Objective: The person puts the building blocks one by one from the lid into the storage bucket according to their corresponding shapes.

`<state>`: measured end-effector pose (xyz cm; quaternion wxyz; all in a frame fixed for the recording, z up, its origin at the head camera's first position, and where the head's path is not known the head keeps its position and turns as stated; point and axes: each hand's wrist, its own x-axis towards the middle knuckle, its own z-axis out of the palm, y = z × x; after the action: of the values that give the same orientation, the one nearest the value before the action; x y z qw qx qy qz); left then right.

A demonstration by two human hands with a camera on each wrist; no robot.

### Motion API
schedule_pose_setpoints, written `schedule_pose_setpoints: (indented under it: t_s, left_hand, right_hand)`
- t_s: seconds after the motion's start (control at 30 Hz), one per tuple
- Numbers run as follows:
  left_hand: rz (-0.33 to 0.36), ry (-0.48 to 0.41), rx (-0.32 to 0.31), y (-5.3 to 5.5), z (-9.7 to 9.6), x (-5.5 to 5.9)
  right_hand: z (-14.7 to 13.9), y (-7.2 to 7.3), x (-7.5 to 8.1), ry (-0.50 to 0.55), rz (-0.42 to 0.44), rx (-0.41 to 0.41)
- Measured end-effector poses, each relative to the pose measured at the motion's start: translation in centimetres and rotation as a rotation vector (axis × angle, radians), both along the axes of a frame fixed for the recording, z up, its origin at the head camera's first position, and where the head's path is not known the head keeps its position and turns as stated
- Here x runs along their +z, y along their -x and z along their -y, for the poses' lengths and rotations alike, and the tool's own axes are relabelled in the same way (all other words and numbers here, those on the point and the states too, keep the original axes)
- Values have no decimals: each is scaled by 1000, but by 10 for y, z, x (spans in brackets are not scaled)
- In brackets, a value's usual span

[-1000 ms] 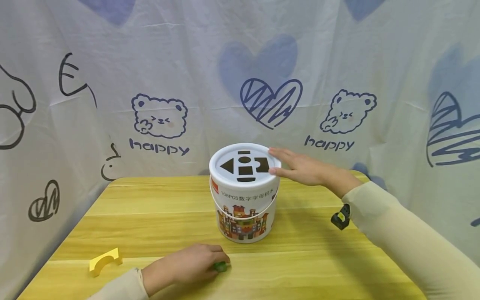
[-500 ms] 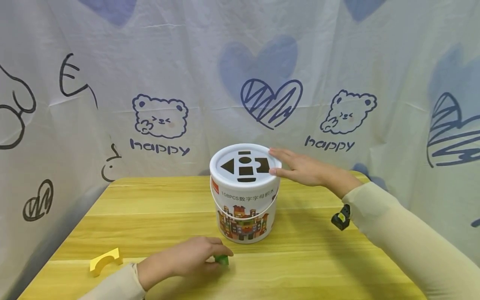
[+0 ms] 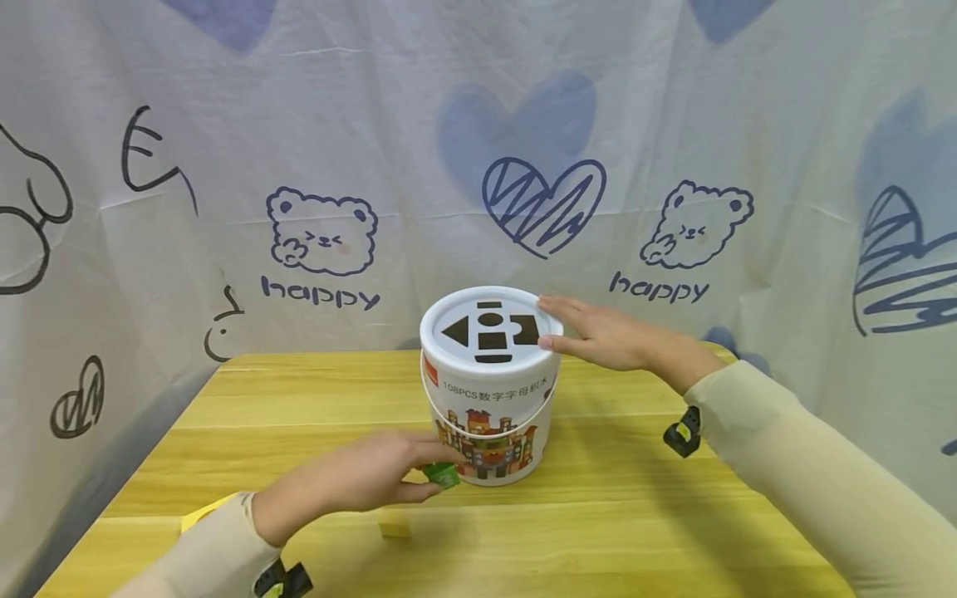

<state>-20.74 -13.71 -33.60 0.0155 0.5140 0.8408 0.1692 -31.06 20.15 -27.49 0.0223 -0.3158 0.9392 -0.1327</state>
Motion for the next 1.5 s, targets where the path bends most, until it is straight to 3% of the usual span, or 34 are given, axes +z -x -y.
schedule_pose_setpoints:
  t_s: [0.2, 0.4, 0.53, 0.73, 1.0, 1.5]
  left_hand:
    - [-57, -20, -20, 3, -1, 31]
    - [5, -49, -22, 8, 0, 64]
    - [-2, -78, -45, 17, -1, 84]
    - [10, -71, -17, 29, -3, 110]
    - [61, -13, 28, 49, -11, 130]
    - [89, 27, 143, 106, -33, 152]
  right_hand:
    - [0, 2, 5, -35, -25, 22]
    - [1, 4, 13, -78, -34, 25]
    - [1, 4, 19, -110, -36, 18]
    - [2, 4, 22, -121, -25, 8]
    - [1, 3, 21, -125, -29, 10]
    - [2, 3, 19, -93, -10, -2]
